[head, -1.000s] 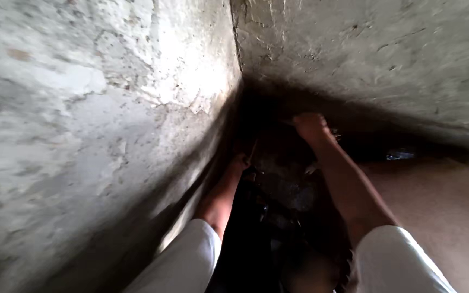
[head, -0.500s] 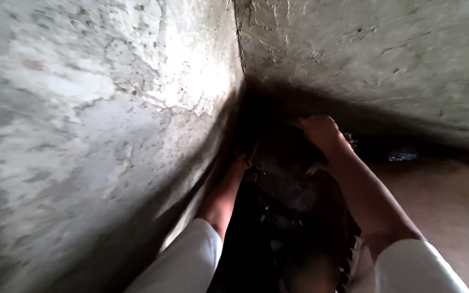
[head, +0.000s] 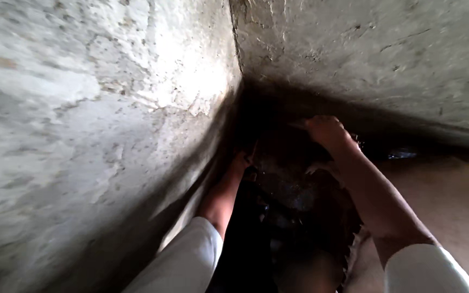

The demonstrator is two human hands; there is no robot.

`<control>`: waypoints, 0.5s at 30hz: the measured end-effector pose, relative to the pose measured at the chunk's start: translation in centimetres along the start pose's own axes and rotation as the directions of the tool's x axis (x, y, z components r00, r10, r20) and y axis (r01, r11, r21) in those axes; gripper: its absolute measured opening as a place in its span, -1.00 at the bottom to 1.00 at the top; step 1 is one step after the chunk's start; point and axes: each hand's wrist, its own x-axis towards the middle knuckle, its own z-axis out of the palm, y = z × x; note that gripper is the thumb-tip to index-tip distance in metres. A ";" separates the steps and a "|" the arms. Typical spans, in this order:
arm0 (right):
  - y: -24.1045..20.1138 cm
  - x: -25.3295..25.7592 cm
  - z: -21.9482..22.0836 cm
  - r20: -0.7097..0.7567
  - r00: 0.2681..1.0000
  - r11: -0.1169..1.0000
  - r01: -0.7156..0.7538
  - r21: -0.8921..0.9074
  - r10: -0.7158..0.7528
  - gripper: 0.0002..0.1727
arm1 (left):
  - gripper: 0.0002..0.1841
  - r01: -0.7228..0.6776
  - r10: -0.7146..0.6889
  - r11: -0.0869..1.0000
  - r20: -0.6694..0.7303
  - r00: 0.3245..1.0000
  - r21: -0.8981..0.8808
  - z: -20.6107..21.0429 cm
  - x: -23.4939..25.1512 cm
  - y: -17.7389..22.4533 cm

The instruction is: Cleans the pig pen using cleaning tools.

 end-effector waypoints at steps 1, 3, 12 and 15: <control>-0.4 0.4 -0.8 -0.005 1.000 1.000 -0.023 0.015 0.023 -0.71 | -0.82 0.011 -0.011 1.000 -0.004 1.000 -0.009 -0.1 0.2 -0.1; -2.8 1.6 0.1 0.017 1.000 0.993 -0.017 0.113 0.015 -0.72 | -0.85 0.008 -0.008 1.000 0.001 1.000 -0.018 0.0 0.3 -0.2; -3.3 0.2 6.0 0.169 0.965 0.975 0.176 0.136 -0.198 -0.58 | -0.82 -0.050 0.049 0.999 0.047 0.998 0.012 -0.9 -1.8 1.0; 1.2 -0.5 2.8 0.079 0.997 0.999 0.001 0.035 -0.004 -0.60 | -0.87 -0.048 0.047 0.999 0.075 0.996 0.009 -1.0 -1.8 1.1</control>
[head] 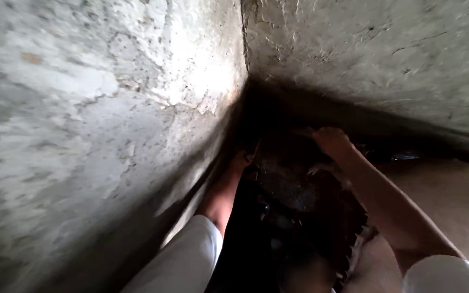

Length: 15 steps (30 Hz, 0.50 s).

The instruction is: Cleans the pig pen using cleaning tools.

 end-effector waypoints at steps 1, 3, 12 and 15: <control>0.4 0.1 -0.9 -0.013 0.998 0.999 -0.053 0.002 0.053 -0.58 | -0.90 0.029 -0.029 0.999 -0.008 1.000 0.025 0.1 0.6 -0.2; -0.6 1.2 -1.2 -0.056 0.995 0.995 -0.081 0.054 0.084 -0.59 | -0.89 0.054 -0.053 0.998 -0.032 0.998 0.020 0.3 0.9 -0.3; -8.4 1.3 7.1 0.165 0.961 0.965 0.194 0.174 -0.223 -0.61 | -0.86 0.023 -0.016 0.996 -0.074 0.997 0.086 0.3 1.1 -0.7; -3.0 -0.5 3.7 0.017 0.991 0.985 0.132 0.110 -0.135 -0.68 | -0.79 0.025 -0.020 0.997 -0.072 0.997 0.072 0.7 0.4 -0.8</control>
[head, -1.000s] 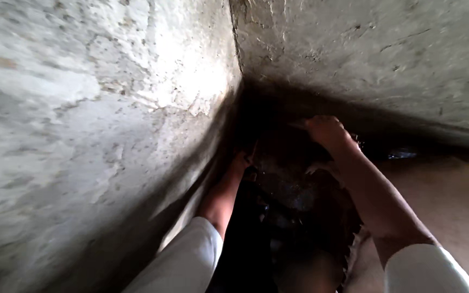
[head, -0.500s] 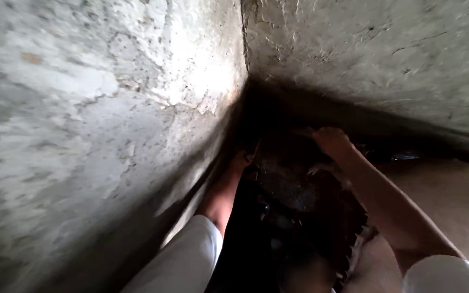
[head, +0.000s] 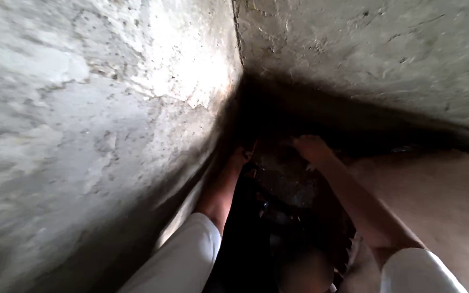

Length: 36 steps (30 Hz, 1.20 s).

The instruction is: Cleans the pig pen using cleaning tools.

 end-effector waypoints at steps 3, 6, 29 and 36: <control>0.7 -0.4 -4.4 -0.102 0.989 0.987 -0.121 -0.105 0.110 -0.66 | -0.87 0.001 0.000 0.999 0.036 0.999 -0.051 -0.6 -0.2 -0.2; -1.2 2.1 -4.0 -0.144 0.980 0.991 -0.136 0.021 0.137 -0.65 | -0.95 -0.016 0.020 0.999 0.096 0.995 -0.048 -1.0 -0.8 -1.0; -5.9 4.2 2.6 0.045 0.997 0.974 -0.067 0.215 0.058 -0.56 | -0.85 -0.012 0.011 0.996 0.011 1.000 0.090 -2.4 -1.5 -1.7; -7.9 -0.9 7.5 0.161 0.979 0.974 0.091 0.210 -0.126 -0.58 | -0.79 -0.045 0.044 0.985 0.012 0.999 0.167 -2.6 -0.9 -2.5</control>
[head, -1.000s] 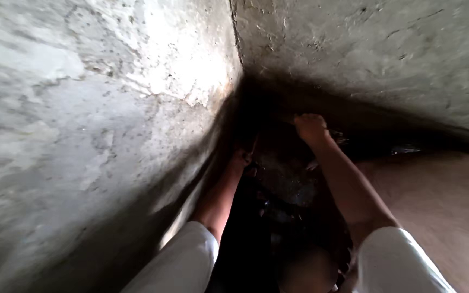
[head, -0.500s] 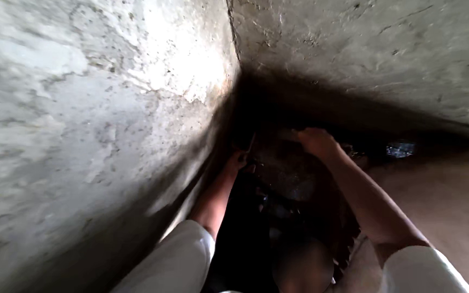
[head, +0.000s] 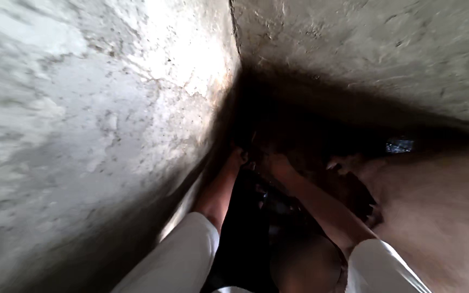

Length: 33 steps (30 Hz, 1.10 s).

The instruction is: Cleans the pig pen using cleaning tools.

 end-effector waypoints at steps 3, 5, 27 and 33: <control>4.8 -3.8 -3.8 -0.050 0.990 0.986 -0.137 -0.098 0.133 -0.46 | -0.77 -0.027 0.030 0.999 0.086 0.996 -0.030 -3.3 -0.1 -2.3; 7.2 -5.2 -5.6 -0.098 0.960 0.960 -0.269 -0.072 0.261 -0.29 | -0.87 0.014 -0.010 0.999 0.065 0.998 -0.051 -3.9 -1.2 -2.2; 4.8 1.2 -6.3 -0.291 0.910 0.956 -0.279 0.094 0.294 -0.53 | -0.89 0.119 -0.119 0.973 0.012 0.993 -0.197 -2.5 -0.4 -2.0; 0.9 3.3 2.6 0.025 0.994 0.990 -0.107 0.091 0.105 -0.51 | -0.87 0.074 -0.076 0.988 -0.011 0.997 -0.134 -1.5 0.4 -1.2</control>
